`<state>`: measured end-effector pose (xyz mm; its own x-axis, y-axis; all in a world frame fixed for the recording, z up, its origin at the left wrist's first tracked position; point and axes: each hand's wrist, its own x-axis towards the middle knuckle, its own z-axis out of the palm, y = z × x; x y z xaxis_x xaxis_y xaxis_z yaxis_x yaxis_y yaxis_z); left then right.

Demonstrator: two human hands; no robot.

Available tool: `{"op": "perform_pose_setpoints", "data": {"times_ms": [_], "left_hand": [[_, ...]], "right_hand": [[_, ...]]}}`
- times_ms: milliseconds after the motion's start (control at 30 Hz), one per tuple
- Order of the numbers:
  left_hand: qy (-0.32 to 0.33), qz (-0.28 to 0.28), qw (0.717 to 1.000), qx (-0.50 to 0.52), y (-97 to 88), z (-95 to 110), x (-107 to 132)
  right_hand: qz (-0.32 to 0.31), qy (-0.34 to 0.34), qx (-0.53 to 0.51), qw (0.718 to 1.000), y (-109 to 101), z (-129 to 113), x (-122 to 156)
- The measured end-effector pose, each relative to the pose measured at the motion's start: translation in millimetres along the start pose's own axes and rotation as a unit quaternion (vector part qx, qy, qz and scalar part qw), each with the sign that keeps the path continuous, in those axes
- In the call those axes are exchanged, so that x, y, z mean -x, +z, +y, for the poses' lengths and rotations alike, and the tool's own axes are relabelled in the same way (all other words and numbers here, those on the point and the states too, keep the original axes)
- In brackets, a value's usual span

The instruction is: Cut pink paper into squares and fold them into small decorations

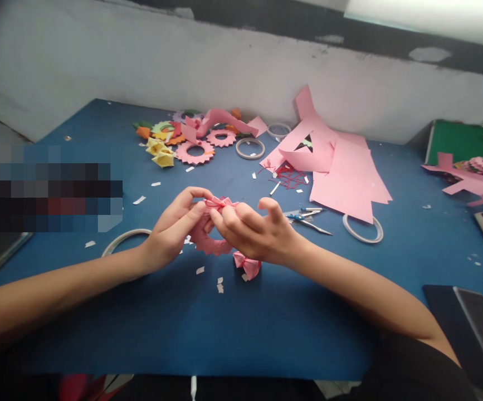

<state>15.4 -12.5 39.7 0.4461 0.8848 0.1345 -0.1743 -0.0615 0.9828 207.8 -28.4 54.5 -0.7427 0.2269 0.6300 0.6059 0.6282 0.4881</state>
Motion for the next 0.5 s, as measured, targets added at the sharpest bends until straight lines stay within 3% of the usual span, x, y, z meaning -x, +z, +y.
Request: {"op": "perform_pose_setpoints", "data": {"times_ms": [333,500], "left_hand": [[-0.004,-0.006,1.0,-0.027,8.4,3,13],[-0.076,-0.003,0.996,0.042,11.2,13,16]], "right_hand": [[0.059,-0.067,0.057,0.994,-4,-7,2],[0.092,-0.088,0.069,0.989,-1,-8,5]]}}
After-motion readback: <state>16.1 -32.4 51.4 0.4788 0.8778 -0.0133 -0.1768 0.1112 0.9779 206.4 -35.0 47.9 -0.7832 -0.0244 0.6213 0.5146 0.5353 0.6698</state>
